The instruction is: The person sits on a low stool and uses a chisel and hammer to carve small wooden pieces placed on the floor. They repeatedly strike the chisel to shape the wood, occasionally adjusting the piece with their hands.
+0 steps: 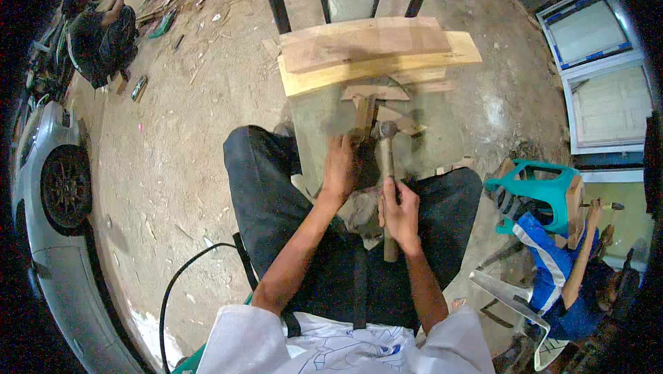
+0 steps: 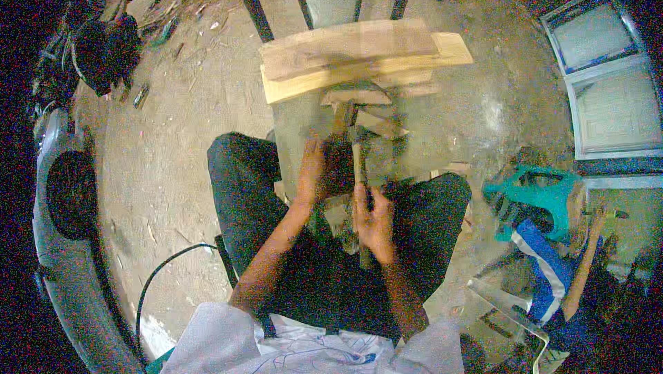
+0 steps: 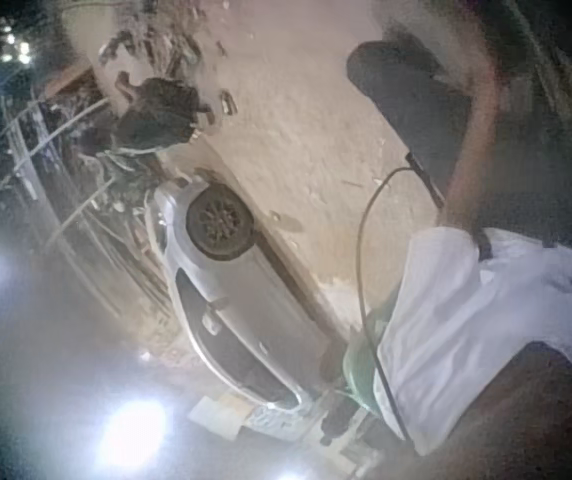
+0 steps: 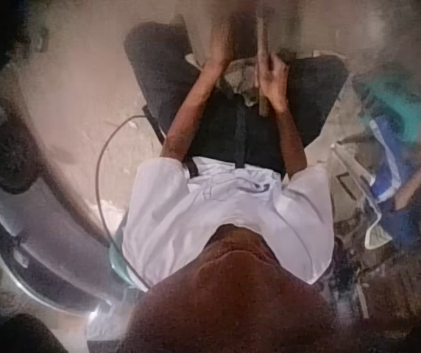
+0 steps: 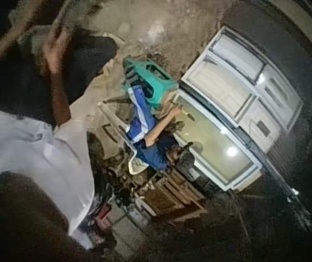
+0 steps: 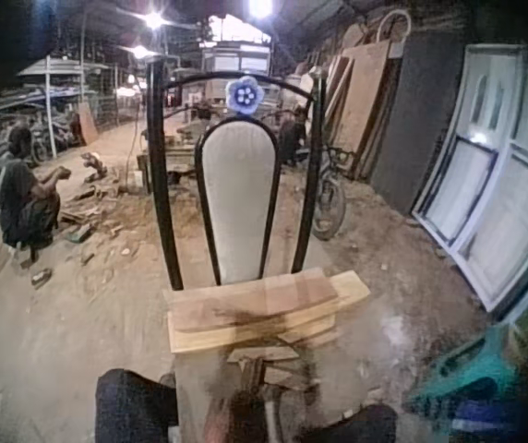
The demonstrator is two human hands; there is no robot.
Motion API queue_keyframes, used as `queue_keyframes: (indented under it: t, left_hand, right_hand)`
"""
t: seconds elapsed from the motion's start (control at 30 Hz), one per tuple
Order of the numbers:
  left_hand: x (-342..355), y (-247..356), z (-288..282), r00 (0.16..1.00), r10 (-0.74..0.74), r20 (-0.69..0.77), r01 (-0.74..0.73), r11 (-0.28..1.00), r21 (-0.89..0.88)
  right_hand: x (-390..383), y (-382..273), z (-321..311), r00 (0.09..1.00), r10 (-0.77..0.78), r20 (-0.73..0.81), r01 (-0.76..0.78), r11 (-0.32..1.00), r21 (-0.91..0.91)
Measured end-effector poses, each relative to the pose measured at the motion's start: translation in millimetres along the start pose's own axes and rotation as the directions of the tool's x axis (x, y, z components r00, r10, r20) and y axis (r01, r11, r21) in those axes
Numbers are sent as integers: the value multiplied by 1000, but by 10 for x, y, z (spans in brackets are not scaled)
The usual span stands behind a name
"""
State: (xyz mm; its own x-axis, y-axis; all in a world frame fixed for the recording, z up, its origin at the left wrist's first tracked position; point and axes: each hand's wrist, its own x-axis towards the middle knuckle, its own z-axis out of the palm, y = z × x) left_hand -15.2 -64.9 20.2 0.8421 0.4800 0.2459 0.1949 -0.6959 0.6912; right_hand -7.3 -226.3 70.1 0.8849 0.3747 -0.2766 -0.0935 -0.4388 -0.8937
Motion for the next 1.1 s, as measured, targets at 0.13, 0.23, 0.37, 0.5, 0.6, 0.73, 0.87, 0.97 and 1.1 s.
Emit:
queue_keyframes:
  t: [0.13, 0.23, 0.37, 0.5, 0.6, 0.73, 0.87, 0.97, 1.1]
  left_hand:
    - [24, 34, -62, 993, -108, 55, 113, 989, -92]
    - [-3, 18, -57, 997, -75, 16, 77, 986, -145]
    - [-54, -253, 185, 963, -257, 81, 258, 795, -549]
    - [-50, -129, 33, 993, -114, 44, 121, 971, -208]
    - [-44, -84, -12, 996, -89, 10, 90, 989, -119]
    - [-33, -157, 10, 998, -33, -46, 26, 989, -143]
    - [-40, 16, -122, 994, -62, -93, 54, 995, -87]
    - [-38, 1, -114, 990, -76, -120, 63, 992, -109]
    - [66, 163, -266, 985, -168, -50, 150, 955, -256]
  right_hand:
    - [-14, -199, -35, 991, 124, 49, -130, 983, 127]
    - [-5, -250, -61, 987, 146, 63, -155, 974, 167]
    - [5, -301, -58, 983, 170, 73, -183, 958, 221]
    - [-20, -240, -54, 986, 156, 53, -164, 964, 207]
    - [-9, -224, -65, 988, 134, 71, -145, 969, 200]
    - [6, -168, -18, 989, 131, 71, -141, 977, 162]
    - [-15, -199, -25, 994, 82, 75, -91, 987, 131]
    - [24, -30, -31, 996, 58, 69, -64, 995, 79]
    - [-13, -206, -60, 986, 130, 100, -141, 983, 118]
